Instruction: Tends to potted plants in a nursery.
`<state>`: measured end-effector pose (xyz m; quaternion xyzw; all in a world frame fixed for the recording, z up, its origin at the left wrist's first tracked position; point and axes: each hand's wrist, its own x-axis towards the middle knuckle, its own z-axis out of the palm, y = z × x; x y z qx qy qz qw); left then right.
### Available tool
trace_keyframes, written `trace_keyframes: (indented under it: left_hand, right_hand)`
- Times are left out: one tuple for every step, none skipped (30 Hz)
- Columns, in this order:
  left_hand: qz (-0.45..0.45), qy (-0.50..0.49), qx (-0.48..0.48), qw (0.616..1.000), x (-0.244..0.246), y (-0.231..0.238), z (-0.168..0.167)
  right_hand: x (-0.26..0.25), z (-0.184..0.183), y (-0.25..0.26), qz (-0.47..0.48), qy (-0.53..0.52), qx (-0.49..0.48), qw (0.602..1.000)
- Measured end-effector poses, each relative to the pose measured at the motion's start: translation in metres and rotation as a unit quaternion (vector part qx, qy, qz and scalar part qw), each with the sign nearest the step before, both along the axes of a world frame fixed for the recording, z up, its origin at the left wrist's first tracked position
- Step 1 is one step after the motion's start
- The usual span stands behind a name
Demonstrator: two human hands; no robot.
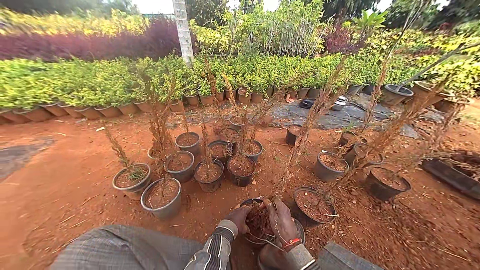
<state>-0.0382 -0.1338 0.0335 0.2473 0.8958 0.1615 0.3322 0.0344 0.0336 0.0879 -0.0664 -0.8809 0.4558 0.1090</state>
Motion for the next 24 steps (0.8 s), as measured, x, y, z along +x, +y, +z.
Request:
trace_keyframes:
  left_hand:
    - [0.005,-0.002,0.01,1.0,-0.001,-0.001,0.0]
    - [0.02,-0.006,0.031,0.999,-0.003,-0.004,0.0]
    - [0.042,-0.01,0.063,0.997,-0.004,-0.006,0.001]
    - [0.07,-0.007,0.093,0.993,-0.006,-0.009,0.002]
    - [0.105,0.003,0.12,0.987,-0.007,-0.012,0.004]
    - [0.141,0.02,0.137,0.98,-0.007,-0.013,0.006]
    - [0.175,0.039,0.138,0.974,-0.007,-0.014,0.006]
    - [0.211,0.049,0.123,0.969,-0.008,-0.013,0.005]
    - [0.24,0.047,0.098,0.965,-0.009,-0.013,0.003]
    - [0.258,0.03,0.068,0.963,-0.009,-0.014,-0.002]
    - [0.262,0.01,0.044,0.964,-0.009,-0.015,-0.006]
    - [0.259,-0.006,0.034,0.965,-0.008,-0.017,-0.009]
    - [0.259,-0.017,0.036,0.965,-0.006,-0.017,-0.012]
    - [0.263,-0.022,0.043,0.963,-0.005,-0.017,-0.014]
    - [0.268,-0.025,0.045,0.962,-0.004,-0.015,-0.014]
    - [0.269,-0.028,0.044,0.962,-0.004,-0.015,-0.014]
    - [0.271,-0.033,0.045,0.961,-0.005,-0.015,-0.014]
    - [0.271,-0.037,0.051,0.961,-0.005,-0.016,-0.016]
    - [0.27,-0.041,0.058,0.96,-0.005,-0.016,-0.018]
    - [0.269,-0.043,0.068,0.96,-0.006,-0.016,-0.02]
    - [0.27,-0.043,0.076,0.959,-0.007,-0.016,-0.022]
    - [0.27,-0.044,0.079,0.958,-0.007,-0.017,-0.023]
    - [0.27,-0.047,0.078,0.959,-0.007,-0.017,-0.022]
    - [0.271,-0.049,0.075,0.958,-0.008,-0.017,-0.021]
  right_hand:
    - [0.0,-0.003,0.0,0.0,0.004,-0.002,1.0]
    - [0.0,-0.007,0.001,0.002,0.002,0.0,1.0]
    - [0.0,-0.008,0.002,0.006,-0.008,0.002,1.0]
    - [0.0,-0.008,0.003,0.01,-0.025,0.005,1.0]
    - [0.0,-0.007,0.005,0.012,-0.036,0.012,0.999]
    - [0.0,-0.004,0.005,0.012,-0.048,0.018,0.999]
    - [0.0,0.0,0.006,0.011,-0.059,0.026,0.998]
    - [0.001,0.002,0.006,0.009,-0.065,0.031,0.997]
    - [0.002,0.003,0.005,0.005,-0.064,0.036,0.997]
    - [0.003,0.001,0.004,-0.001,-0.058,0.037,0.998]
    - [0.003,-0.001,0.003,-0.004,-0.052,0.035,0.998]
    - [0.003,-0.003,0.002,-0.004,-0.049,0.032,0.998]
    - [0.002,-0.004,0.002,-0.002,-0.047,0.029,0.998]
    - [0.002,-0.003,0.004,0.002,-0.045,0.027,0.999]
    - [0.002,0.0,0.004,0.004,-0.035,0.028,0.999]
    - [0.003,0.002,0.004,0.004,-0.017,0.034,0.999]
    - [0.004,0.005,0.002,0.005,0.001,0.04,0.999]
    - [0.006,0.006,0.0,0.007,0.014,0.042,0.999]
    - [0.007,0.006,-0.001,0.009,0.025,0.045,0.999]
    - [0.007,0.005,-0.002,0.011,0.032,0.051,0.998]
    - [0.007,0.005,-0.003,0.013,0.041,0.058,0.997]
    - [0.008,0.005,-0.004,0.012,0.052,0.064,0.997]
    - [0.009,0.004,-0.005,0.009,0.062,0.068,0.996]
    - [0.01,0.004,-0.005,0.007,0.073,0.074,0.995]
